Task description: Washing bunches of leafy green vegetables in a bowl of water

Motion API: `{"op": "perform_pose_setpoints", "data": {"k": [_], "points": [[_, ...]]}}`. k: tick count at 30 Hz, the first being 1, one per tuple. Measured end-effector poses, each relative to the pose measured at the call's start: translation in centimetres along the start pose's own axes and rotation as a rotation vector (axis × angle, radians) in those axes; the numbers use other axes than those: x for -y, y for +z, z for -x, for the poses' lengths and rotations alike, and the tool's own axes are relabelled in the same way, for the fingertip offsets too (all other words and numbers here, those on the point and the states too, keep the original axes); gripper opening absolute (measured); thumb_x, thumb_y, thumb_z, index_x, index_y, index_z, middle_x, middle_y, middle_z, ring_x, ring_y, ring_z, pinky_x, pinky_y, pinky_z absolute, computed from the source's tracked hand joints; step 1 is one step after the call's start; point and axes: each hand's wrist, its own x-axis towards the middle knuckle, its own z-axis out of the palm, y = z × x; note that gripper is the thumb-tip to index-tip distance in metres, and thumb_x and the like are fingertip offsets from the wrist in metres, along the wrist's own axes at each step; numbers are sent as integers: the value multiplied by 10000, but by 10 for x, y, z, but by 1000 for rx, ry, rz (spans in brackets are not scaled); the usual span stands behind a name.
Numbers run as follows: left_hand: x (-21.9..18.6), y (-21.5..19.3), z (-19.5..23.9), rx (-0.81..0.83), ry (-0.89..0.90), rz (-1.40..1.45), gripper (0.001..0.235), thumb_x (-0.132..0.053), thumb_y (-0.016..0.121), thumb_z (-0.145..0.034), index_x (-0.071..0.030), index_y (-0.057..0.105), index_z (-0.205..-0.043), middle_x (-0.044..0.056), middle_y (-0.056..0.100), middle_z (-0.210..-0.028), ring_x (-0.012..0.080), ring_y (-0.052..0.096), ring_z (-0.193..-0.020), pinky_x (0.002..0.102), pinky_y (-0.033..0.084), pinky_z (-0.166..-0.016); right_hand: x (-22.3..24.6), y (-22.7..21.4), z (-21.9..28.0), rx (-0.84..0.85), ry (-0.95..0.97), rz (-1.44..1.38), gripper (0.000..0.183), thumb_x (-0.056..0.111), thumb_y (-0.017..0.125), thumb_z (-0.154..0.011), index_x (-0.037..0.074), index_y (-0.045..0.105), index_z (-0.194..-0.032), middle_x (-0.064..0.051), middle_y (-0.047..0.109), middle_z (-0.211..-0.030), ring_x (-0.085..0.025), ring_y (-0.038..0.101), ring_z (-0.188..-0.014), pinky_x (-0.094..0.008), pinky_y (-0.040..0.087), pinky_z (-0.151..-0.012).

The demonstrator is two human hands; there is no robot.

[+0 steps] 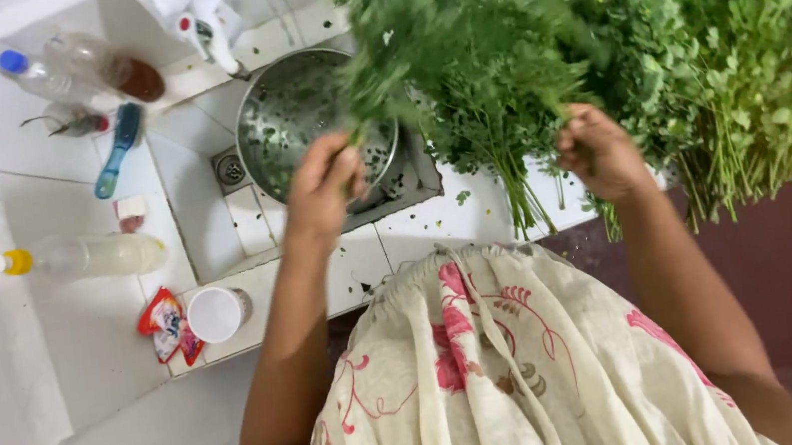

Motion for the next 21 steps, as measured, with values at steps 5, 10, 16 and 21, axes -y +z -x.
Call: {"op": "perform_pose_setpoints", "data": {"k": [5,10,16,21], "points": [[27,44,-30,107,-59,65,188,-141,590,-1043,-42,587,-1203,51,616,-823,90,621,-661,263,640,-667,-33,5,14,47,55,-36,227,123,567,-1018,185,545,-1235,-133,689,-904,-203,657,-716,-303,545,-683],[43,38,-28,165,-120,30,194,-135,608,-1039,-51,588,-1212,52,625,-866,97,636,-708,267,642,-742,-31,18,45,24,110,101,230,22,544,-1005,98,448,-1201,-127,700,-914,-137,647,-636,-243,532,-586],[56,25,-20,171,-159,112,240,-145,636,-1036,0,598,-1223,92,617,-862,117,636,-717,317,656,-779,-60,-1,35,-59,-128,289,223,-40,535,-1023,65,416,-1179,-173,710,-918,-149,602,-552,-243,462,-520],[51,25,-16,153,-210,201,281,-154,656,-1025,7,591,-1245,93,615,-880,119,645,-748,317,656,-815,-57,15,55,-121,-19,598,387,-56,621,-974,76,426,-1281,-117,722,-896,-167,586,-530,-282,425,-492]]}}
